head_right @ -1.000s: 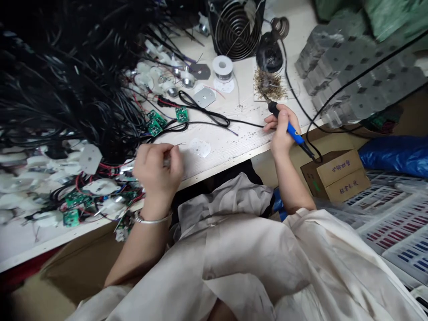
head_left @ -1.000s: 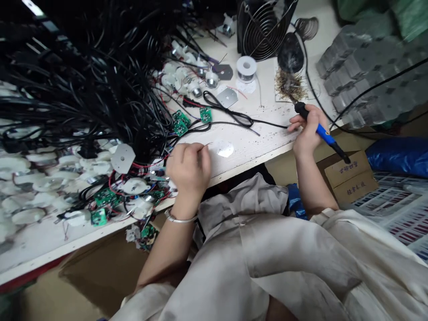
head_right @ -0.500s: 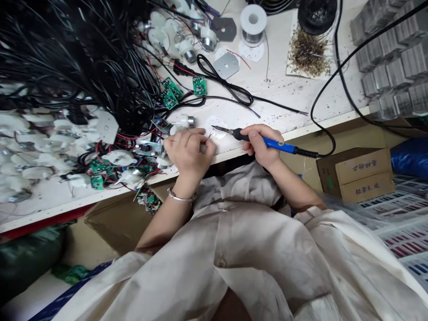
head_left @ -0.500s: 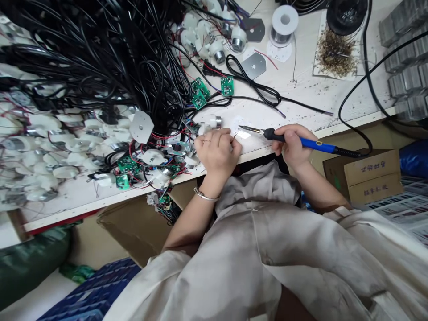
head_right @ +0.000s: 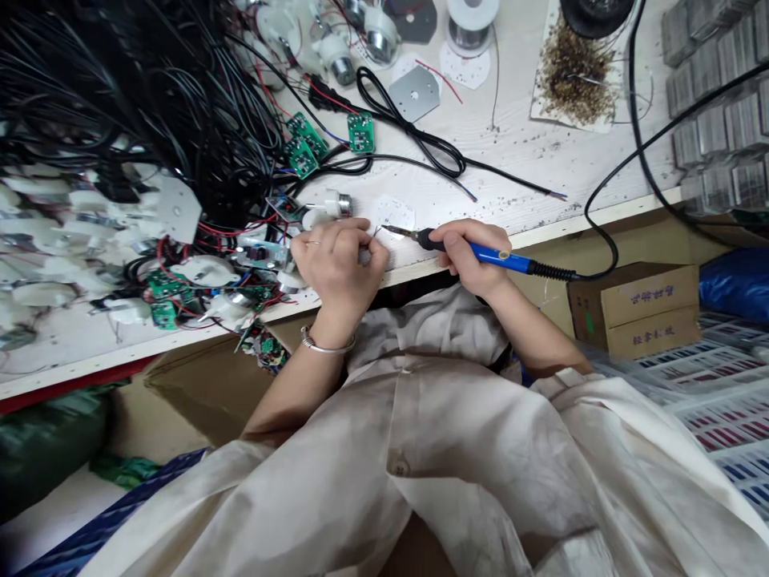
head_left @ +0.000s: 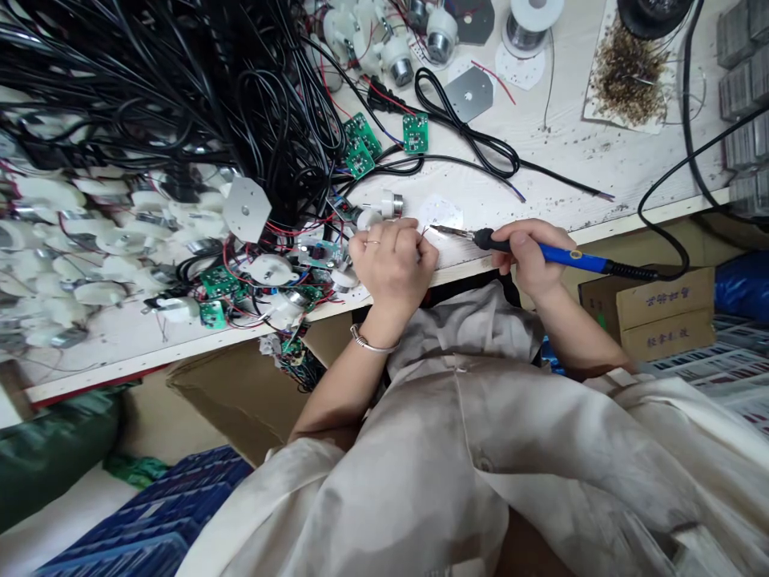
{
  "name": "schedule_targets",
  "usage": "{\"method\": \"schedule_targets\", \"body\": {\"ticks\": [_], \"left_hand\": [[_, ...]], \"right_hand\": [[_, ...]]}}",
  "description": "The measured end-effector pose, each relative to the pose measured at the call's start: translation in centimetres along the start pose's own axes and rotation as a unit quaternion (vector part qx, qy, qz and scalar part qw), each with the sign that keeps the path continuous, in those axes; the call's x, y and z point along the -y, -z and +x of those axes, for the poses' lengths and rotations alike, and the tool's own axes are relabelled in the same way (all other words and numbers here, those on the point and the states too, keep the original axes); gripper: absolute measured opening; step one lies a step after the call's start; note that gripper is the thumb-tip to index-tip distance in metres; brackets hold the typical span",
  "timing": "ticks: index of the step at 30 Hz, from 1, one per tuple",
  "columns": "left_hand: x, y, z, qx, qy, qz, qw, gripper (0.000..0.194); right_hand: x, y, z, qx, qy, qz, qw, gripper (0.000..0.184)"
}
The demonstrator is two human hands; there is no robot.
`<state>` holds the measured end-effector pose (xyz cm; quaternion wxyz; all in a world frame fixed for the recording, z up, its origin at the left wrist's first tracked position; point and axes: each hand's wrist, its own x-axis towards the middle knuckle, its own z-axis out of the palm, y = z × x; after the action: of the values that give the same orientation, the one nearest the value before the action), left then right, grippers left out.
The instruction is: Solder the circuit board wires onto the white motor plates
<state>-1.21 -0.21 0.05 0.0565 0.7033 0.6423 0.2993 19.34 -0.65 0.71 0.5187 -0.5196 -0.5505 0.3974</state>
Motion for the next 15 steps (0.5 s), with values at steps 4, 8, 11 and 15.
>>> {"method": "schedule_targets", "body": {"ticks": [4, 8, 11, 15], "left_hand": [[-0.05, 0.05, -0.04, 0.007, 0.008, -0.009, 1.000, 0.014], [-0.10, 0.11, -0.04, 0.018, 0.019, -0.015, 1.000, 0.013], [-0.06, 0.03, -0.08, 0.005, 0.016, -0.004, 1.000, 0.013], [0.02, -0.07, -0.14, 0.013, 0.023, -0.013, 1.000, 0.014]], "right_hand": [[0.16, 0.07, 0.04, 0.002, 0.007, 0.003, 1.000, 0.037], [0.38, 0.09, 0.08, 0.013, 0.015, -0.004, 1.000, 0.037], [0.36, 0.06, 0.12, 0.021, 0.021, -0.003, 1.000, 0.036], [0.30, 0.10, 0.20, 0.032, 0.015, -0.013, 0.999, 0.037]]}}
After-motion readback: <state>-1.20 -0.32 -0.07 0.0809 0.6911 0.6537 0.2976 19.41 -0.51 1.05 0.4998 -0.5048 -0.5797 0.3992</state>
